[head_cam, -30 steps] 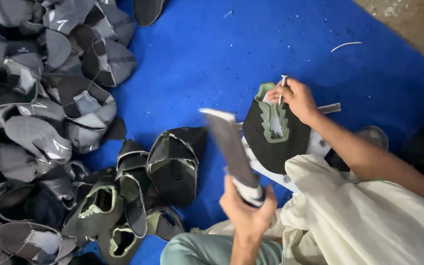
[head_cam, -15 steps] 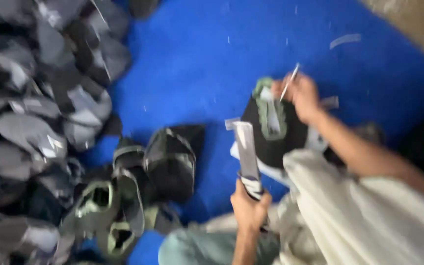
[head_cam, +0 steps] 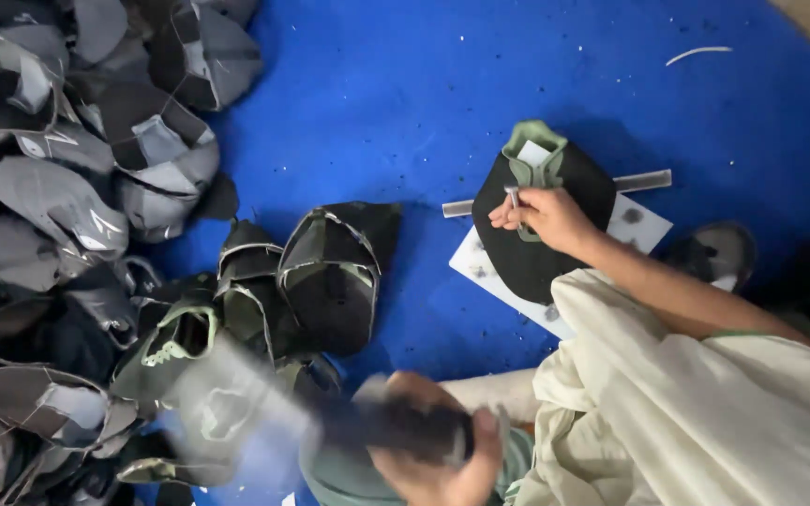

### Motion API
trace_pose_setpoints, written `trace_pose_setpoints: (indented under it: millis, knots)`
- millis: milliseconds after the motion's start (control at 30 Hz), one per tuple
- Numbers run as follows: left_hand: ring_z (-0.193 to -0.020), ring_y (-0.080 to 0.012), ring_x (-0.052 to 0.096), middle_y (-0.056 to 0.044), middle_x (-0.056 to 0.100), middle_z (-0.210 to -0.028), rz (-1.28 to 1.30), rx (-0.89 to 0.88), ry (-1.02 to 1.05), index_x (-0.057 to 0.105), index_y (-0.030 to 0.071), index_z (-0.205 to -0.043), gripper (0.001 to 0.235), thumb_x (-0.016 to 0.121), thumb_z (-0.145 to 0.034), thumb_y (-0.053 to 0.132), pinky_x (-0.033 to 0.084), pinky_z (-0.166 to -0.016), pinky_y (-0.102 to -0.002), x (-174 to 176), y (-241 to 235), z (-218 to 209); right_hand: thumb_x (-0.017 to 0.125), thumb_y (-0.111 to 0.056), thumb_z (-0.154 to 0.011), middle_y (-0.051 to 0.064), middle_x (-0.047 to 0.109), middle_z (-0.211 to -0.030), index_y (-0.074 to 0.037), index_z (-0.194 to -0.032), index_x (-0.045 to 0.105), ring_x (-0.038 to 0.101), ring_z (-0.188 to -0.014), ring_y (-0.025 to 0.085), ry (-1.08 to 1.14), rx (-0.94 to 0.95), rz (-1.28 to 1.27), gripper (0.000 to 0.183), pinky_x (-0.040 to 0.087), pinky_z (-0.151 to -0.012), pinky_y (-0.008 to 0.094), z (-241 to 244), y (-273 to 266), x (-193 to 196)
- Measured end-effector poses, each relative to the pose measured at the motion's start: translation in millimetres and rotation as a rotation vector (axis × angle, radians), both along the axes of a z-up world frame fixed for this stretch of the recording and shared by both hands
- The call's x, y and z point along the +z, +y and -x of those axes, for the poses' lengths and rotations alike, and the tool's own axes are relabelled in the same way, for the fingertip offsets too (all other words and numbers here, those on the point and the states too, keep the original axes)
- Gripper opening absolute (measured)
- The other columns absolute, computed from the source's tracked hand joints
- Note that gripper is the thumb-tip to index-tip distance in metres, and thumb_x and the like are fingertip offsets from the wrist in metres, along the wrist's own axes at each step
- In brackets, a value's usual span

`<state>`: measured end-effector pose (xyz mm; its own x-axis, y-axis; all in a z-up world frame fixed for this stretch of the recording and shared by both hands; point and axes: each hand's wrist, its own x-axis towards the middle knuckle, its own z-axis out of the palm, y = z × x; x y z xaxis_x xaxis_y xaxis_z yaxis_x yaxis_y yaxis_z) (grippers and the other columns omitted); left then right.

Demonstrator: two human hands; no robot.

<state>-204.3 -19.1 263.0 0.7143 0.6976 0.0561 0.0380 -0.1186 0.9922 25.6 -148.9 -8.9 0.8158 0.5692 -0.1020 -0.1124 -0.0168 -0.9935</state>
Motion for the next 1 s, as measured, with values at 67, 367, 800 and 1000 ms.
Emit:
trace_pose_setpoints:
  millis: [67,367,800,1000]
  knots:
    - [-0.066,-0.0161,0.06,-0.006,0.063,-0.084,0.021,-0.048,-0.287,0.047,0.005,-0.106,0.054,0.081,-0.063,0.011,0.053,-0.062,-0.028,3,-3,-26,0.054,0.007,-0.096,0.013,0.078,-0.108,0.004,-0.108,0.07,0.077,-0.099,0.02,-0.138,-0.028,0.009,0.02,0.062,-0.087,0.032,8,0,2]
    - [-0.064,-0.0311,0.069,-0.013,0.067,-0.072,-0.332,-0.347,0.521,0.059,0.004,-0.089,0.034,0.083,-0.067,0.014,0.054,-0.064,-0.036,-129,7,-23,0.061,0.005,-0.092,0.018,0.076,-0.099,0.004,-0.109,0.072,0.073,-0.094,0.028,-0.325,-0.019,0.181,0.02,0.059,-0.082,0.038,11,-7,-6]
    - [-0.085,-0.0238,0.07,-0.007,0.074,-0.089,-0.686,-0.648,0.992,0.067,0.01,-0.083,0.031,0.085,-0.063,0.026,0.056,-0.076,-0.036,-133,39,-33,0.053,0.004,-0.099,0.015,0.077,-0.096,0.006,-0.108,0.07,0.076,-0.086,0.024,-0.371,-0.08,0.137,0.019,0.061,-0.08,0.037,4,2,36]
    - [-0.074,-0.0348,0.073,-0.018,0.073,-0.077,-0.34,-0.367,0.623,0.064,0.001,-0.099,0.041,0.083,-0.067,0.019,0.057,-0.067,-0.042,-135,9,-27,0.058,-0.003,-0.109,0.016,0.073,-0.093,0.009,-0.104,0.072,0.069,-0.085,0.023,0.096,-0.212,-0.114,0.018,0.057,-0.08,0.037,-4,2,-14]
